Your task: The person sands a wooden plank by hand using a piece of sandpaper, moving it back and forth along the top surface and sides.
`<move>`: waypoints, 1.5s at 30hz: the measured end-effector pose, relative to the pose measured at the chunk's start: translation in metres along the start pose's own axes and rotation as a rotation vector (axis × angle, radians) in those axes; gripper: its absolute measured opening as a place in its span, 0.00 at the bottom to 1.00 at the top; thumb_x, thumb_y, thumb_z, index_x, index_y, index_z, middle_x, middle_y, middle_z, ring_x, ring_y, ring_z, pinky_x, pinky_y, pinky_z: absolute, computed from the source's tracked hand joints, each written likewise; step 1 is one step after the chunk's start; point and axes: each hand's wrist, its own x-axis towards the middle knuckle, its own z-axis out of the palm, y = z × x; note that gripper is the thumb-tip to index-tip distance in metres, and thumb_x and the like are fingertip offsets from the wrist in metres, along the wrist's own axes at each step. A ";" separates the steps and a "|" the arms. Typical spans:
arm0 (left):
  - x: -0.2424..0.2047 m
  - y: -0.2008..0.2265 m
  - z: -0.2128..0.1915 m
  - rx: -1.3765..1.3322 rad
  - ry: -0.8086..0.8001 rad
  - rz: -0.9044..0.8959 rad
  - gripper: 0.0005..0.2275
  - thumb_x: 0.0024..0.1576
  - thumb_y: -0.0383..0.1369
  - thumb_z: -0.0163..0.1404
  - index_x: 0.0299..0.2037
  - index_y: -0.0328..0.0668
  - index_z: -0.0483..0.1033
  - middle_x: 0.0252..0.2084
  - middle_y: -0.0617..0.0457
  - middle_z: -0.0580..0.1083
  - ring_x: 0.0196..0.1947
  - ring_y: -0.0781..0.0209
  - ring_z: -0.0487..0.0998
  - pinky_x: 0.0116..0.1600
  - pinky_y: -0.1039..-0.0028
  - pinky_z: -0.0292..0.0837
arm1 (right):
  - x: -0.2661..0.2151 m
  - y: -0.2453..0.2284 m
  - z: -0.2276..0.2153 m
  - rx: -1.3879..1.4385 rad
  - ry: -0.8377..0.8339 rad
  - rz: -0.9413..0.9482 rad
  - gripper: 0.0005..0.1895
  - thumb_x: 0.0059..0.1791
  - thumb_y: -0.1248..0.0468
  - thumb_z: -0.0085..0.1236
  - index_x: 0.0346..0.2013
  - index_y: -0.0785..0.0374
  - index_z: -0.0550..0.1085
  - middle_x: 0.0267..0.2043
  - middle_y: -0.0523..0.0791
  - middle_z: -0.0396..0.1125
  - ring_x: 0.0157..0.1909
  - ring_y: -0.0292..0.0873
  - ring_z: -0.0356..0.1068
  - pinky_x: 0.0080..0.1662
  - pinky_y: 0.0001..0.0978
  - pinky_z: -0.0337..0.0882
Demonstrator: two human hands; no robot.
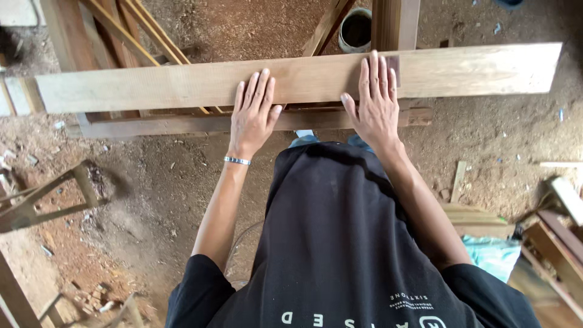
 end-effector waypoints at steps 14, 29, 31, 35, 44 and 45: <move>0.059 -0.019 -0.004 -0.059 -0.072 0.172 0.52 0.47 0.63 0.61 0.75 0.36 0.54 0.74 0.43 0.58 0.73 0.45 0.57 0.77 0.45 0.43 | 0.008 0.000 0.000 -0.002 -0.109 0.308 0.38 0.64 0.51 0.39 0.79 0.71 0.40 0.84 0.57 0.31 0.85 0.54 0.31 0.81 0.48 0.35; 0.056 -0.025 0.006 -0.032 0.038 0.218 0.52 0.49 0.64 0.62 0.76 0.37 0.54 0.72 0.44 0.60 0.72 0.46 0.58 0.77 0.45 0.45 | 0.001 -0.030 0.020 0.022 -0.212 0.263 0.39 0.63 0.49 0.38 0.79 0.71 0.39 0.83 0.57 0.29 0.84 0.51 0.27 0.79 0.47 0.29; 0.059 -0.024 0.005 -0.035 0.036 0.214 0.52 0.49 0.64 0.61 0.75 0.36 0.54 0.72 0.44 0.60 0.72 0.46 0.58 0.77 0.45 0.45 | -0.004 -0.015 0.014 -0.025 -0.103 0.286 0.39 0.63 0.51 0.40 0.78 0.73 0.39 0.82 0.58 0.28 0.83 0.54 0.25 0.79 0.48 0.28; 0.056 -0.023 0.002 -0.054 0.044 0.217 0.52 0.49 0.63 0.63 0.75 0.35 0.54 0.72 0.43 0.60 0.72 0.45 0.59 0.77 0.45 0.46 | 0.013 -0.017 0.012 -0.031 0.009 0.348 0.39 0.63 0.53 0.41 0.78 0.75 0.41 0.82 0.58 0.27 0.83 0.59 0.25 0.80 0.49 0.28; 0.058 -0.023 -0.003 0.014 0.023 0.214 0.51 0.44 0.59 0.64 0.75 0.39 0.56 0.72 0.46 0.61 0.72 0.48 0.60 0.77 0.47 0.48 | 0.033 -0.064 0.020 0.037 -0.207 0.110 0.37 0.61 0.50 0.36 0.76 0.74 0.45 0.80 0.60 0.36 0.82 0.55 0.33 0.77 0.47 0.33; 0.058 -0.022 -0.002 -0.002 0.029 0.218 0.51 0.46 0.60 0.63 0.75 0.38 0.56 0.72 0.45 0.61 0.71 0.48 0.60 0.77 0.46 0.48 | 0.026 -0.055 0.017 0.006 -0.256 0.115 0.36 0.60 0.51 0.34 0.76 0.73 0.45 0.80 0.59 0.36 0.81 0.54 0.33 0.77 0.47 0.33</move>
